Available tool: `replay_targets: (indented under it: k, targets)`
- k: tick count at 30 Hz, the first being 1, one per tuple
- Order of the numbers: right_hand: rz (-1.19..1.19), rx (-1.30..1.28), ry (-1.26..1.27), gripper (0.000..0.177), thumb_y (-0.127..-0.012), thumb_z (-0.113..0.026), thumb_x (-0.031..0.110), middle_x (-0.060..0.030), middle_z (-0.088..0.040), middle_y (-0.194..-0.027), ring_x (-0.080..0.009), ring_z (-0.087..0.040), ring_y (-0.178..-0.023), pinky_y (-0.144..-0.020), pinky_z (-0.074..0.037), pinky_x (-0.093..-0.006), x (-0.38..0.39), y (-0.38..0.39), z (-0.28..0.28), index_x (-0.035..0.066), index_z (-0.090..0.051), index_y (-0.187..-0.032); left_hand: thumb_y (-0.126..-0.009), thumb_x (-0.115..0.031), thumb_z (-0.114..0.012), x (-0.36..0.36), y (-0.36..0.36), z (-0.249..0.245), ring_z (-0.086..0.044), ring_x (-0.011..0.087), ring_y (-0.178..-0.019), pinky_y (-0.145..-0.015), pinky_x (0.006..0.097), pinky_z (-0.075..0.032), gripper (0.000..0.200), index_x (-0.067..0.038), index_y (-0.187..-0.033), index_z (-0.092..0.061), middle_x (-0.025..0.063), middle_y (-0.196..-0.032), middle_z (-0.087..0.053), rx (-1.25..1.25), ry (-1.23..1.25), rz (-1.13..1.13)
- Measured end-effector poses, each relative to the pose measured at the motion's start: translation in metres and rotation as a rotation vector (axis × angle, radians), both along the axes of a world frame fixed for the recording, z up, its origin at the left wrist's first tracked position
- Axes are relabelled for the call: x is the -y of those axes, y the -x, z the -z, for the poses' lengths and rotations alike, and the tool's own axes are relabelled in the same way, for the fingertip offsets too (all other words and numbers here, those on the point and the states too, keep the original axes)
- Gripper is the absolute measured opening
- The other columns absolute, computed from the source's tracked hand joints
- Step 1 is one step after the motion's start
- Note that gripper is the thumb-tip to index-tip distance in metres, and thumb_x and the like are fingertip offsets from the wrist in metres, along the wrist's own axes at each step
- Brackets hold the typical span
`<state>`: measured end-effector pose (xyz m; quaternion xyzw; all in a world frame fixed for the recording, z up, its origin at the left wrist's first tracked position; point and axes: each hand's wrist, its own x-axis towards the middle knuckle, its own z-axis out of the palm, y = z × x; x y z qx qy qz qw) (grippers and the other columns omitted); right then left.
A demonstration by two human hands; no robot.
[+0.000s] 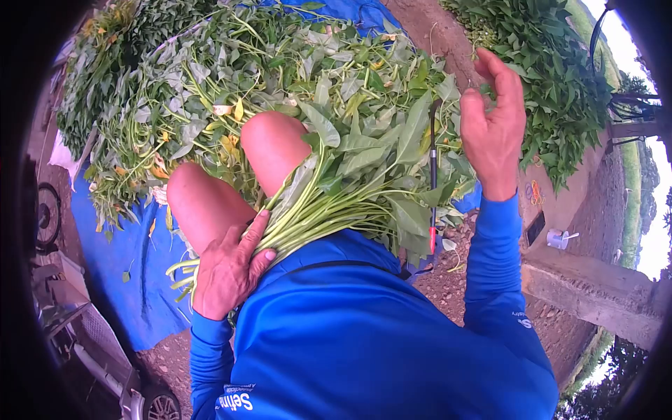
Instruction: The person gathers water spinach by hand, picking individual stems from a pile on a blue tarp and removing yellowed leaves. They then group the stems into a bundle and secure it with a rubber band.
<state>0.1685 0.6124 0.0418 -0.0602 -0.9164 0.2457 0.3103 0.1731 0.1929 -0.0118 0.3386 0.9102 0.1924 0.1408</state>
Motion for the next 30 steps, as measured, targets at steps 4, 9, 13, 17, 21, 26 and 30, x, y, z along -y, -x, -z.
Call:
replay_targets:
  k: [4, 9, 13, 17, 21, 26, 30]
  targets:
    - [-0.901, 0.31, 0.82, 0.03, -0.103, -0.072, 0.021, -0.0091, -0.064, -0.111, -0.0196, -0.063, -0.105, -0.099, -0.052, -0.0375, 0.198, 0.028, -0.002, 0.002, -0.065, -0.125, -0.104, -0.046, -0.067, -0.001, 0.004, -0.001, -0.071, 0.0402, -0.103, -0.093, 0.0528, -0.056, 0.053, -0.014, -0.146, -0.064, 0.0225, -0.118, -0.071, 0.062, -0.012, 0.03]
    - [-1.13, 0.792, 0.307, 0.083, -0.085, -0.08, 0.067, -0.0235, -0.068, -0.117, -0.0441, -0.068, -0.116, -0.1, -0.054, -0.049, 0.269, 0.04, 0.101, 0.001, -0.061, -0.131, -0.077, -0.045, -0.09, 0.073, -0.022, -0.018, -0.066, 0.0436, -0.117, -0.107, 0.0535, -0.049, 0.086, -0.002, -0.143, -0.057, 0.0202, -0.119, -0.07, 0.038, -0.08, -0.274]
    - [-1.316, 0.79, -0.021, 0.083, -0.079, -0.086, 0.053, -0.0246, -0.066, -0.123, -0.0453, -0.068, -0.117, -0.102, -0.054, -0.0531, 0.279, 0.033, 0.093, 0.003, -0.057, -0.138, -0.072, -0.033, -0.093, 0.092, -0.063, 0.004, -0.063, 0.0429, -0.123, -0.11, 0.0546, -0.047, 0.094, -0.005, -0.151, -0.05, 0.0174, -0.131, -0.065, -0.183, 0.166, -0.325]
    - [-1.31, 0.883, -0.04, 0.076, -0.078, -0.085, 0.041, -0.025, -0.066, -0.126, -0.0455, -0.068, -0.116, -0.1, -0.055, -0.0546, 0.277, 0.035, 0.085, 0.003, -0.057, -0.138, -0.07, -0.024, -0.09, 0.104, -0.051, 0.03, -0.069, 0.0449, -0.111, -0.099, 0.0555, -0.054, 0.088, -0.011, -0.147, -0.05, 0.0187, -0.114, -0.068, 0.048, -0.006, -0.343]
    - [-1.32, 0.904, -0.073, 0.09, -0.073, -0.091, 0.05, -0.024, -0.068, -0.131, -0.0443, -0.068, -0.121, -0.103, -0.055, -0.0535, 0.287, 0.039, 0.071, 0.004, -0.057, -0.143, -0.071, -0.022, -0.086, 0.116, -0.04, 0.039, -0.072, 0.0459, -0.1, -0.083, 0.0534, -0.059, 0.084, -0.011, -0.145, -0.049, 0.0217, -0.111, -0.07, 0.133, -0.166, -0.271]
    - [-1.285, 0.918, -0.107, 0.089, -0.074, -0.091, 0.049, -0.0271, -0.07, -0.124, -0.0452, -0.069, -0.117, -0.099, -0.055, -0.0538, 0.285, 0.042, 0.069, -0.001, -0.055, -0.139, -0.073, -0.019, -0.088, 0.117, -0.017, 0.023, -0.073, 0.0468, -0.095, -0.078, 0.0546, -0.059, 0.079, -0.01, -0.141, -0.049, 0.0204, -0.106, -0.071, 0.196, -0.058, -0.142]
    - [-1.22, 0.898, -0.029, 0.082, -0.077, -0.089, 0.04, -0.0295, -0.072, -0.121, -0.0478, -0.07, -0.112, -0.096, -0.056, -0.0552, 0.279, 0.042, 0.061, -0.001, -0.054, -0.138, -0.069, -0.014, -0.093, 0.112, 0.004, -0.006, -0.073, 0.0473, -0.089, -0.074, 0.056, -0.059, 0.084, -0.01, -0.14, -0.048, 0.0212, -0.103, -0.07, 0.116, 0.089, -0.092]
